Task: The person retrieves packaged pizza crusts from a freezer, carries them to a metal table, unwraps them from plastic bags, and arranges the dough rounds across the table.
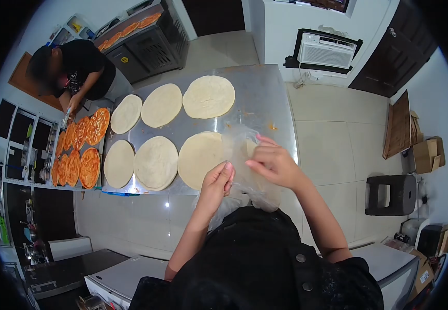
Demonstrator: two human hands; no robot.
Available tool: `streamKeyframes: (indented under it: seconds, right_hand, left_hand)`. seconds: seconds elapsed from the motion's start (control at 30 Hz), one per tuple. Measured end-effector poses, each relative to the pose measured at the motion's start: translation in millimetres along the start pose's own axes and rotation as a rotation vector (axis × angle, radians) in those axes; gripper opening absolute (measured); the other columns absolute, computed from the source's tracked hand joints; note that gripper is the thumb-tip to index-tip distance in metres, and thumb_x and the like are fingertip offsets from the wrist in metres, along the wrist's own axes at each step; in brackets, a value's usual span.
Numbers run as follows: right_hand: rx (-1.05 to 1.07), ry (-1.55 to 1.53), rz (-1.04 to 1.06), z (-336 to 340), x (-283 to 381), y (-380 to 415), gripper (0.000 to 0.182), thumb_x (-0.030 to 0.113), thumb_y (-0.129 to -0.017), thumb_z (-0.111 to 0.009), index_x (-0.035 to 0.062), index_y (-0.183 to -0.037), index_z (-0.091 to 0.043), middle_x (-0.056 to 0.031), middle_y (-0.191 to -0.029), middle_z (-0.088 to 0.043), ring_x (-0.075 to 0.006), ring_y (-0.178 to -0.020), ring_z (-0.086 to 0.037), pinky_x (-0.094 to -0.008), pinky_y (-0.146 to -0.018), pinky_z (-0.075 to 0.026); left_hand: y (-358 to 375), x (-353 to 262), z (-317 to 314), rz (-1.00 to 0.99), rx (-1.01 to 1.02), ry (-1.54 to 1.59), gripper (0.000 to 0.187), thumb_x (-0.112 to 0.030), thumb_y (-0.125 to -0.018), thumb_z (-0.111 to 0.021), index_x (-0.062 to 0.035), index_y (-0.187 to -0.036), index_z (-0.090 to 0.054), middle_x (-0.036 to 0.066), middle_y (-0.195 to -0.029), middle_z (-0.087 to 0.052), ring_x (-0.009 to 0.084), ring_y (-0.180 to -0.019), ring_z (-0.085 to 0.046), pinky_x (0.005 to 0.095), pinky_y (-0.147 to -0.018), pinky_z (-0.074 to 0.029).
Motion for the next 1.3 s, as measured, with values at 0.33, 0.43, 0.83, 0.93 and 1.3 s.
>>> streamKeyframes:
  seconds: [0.33, 0.43, 0.83, 0.93, 1.3]
  right_hand:
    - [0.466, 0.113, -0.824, 14.1, -42.8, 43.3, 0.044, 0.043, -0.080, -0.057, 0.0004, -0.070, -0.059, -0.0176, -0.056, -0.053, -0.0361, -0.059, -0.054, -0.0419, -0.058, -0.044]
    - [0.220, 0.350, -0.337, 8.8, -28.9, 31.5, 0.044, 0.044, -0.075, -0.062, 0.0001, -0.083, -0.061, -0.0115, -0.057, -0.055, -0.0292, -0.052, -0.053, -0.0370, -0.055, -0.044]
    - [0.416, 0.143, -0.523, -54.4, -69.2, 30.3, 0.034, 0.031, -0.070, -0.063, -0.0009, -0.083, -0.058, -0.0217, -0.079, -0.059, -0.0349, -0.068, -0.055, -0.0394, -0.064, -0.044]
    - [0.400, -0.139, -0.604, -62.1, -92.2, 48.9, 0.030, 0.024, -0.065, -0.066, 0.0015, -0.085, -0.062, -0.0187, -0.080, -0.061, -0.0358, -0.074, -0.058, -0.0381, -0.067, -0.047]
    - [0.019, -0.407, -0.834, 53.2, -37.4, 68.0, 0.036, 0.019, -0.074, -0.066, -0.0011, -0.103, -0.058, -0.0075, -0.087, -0.063, -0.0154, -0.080, -0.058, -0.0284, -0.071, -0.047]
  left_hand:
    - [6.1, 3.2, -3.3, 0.006, 0.020, 0.025, 0.036, -0.035, -0.095, -0.040, -0.0107, -0.068, -0.041, -0.006, -0.056, -0.033, 0.0021, -0.048, -0.026, 0.0183, -0.042, -0.021]
    - [4.7, 4.6, -11.5, 0.001, 0.067, -0.036, 0.035, -0.034, -0.095, -0.040, -0.0104, -0.068, -0.041, -0.006, -0.057, -0.033, 0.0025, -0.050, -0.028, 0.0183, -0.045, -0.023]
    - [9.1, 8.2, -58.3, -0.088, 0.394, -0.180, 0.034, -0.029, -0.093, -0.046, -0.0048, -0.070, -0.048, -0.004, -0.059, -0.038, 0.0053, -0.054, -0.034, 0.0214, -0.051, -0.030]
    - [14.5, 2.7, -51.2, -0.106, 0.473, -0.515, 0.032, -0.028, -0.090, -0.051, -0.0009, -0.074, -0.054, -0.001, -0.060, -0.045, 0.0072, -0.056, -0.038, 0.0241, -0.053, -0.033]
    - [46.5, -25.0, 152.4, -0.049, -0.651, -0.733, 0.028, -0.025, -0.087, -0.051, 0.0009, -0.081, -0.058, 0.012, -0.069, -0.059, 0.0155, -0.065, -0.054, 0.0302, -0.063, -0.042]
Point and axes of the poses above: each hand's wrist, its own y-axis away from the middle knuckle, its own z-axis out of the back of the hand, x = y × z, the point moved 6 cm from there along -y, towards the middle knuckle
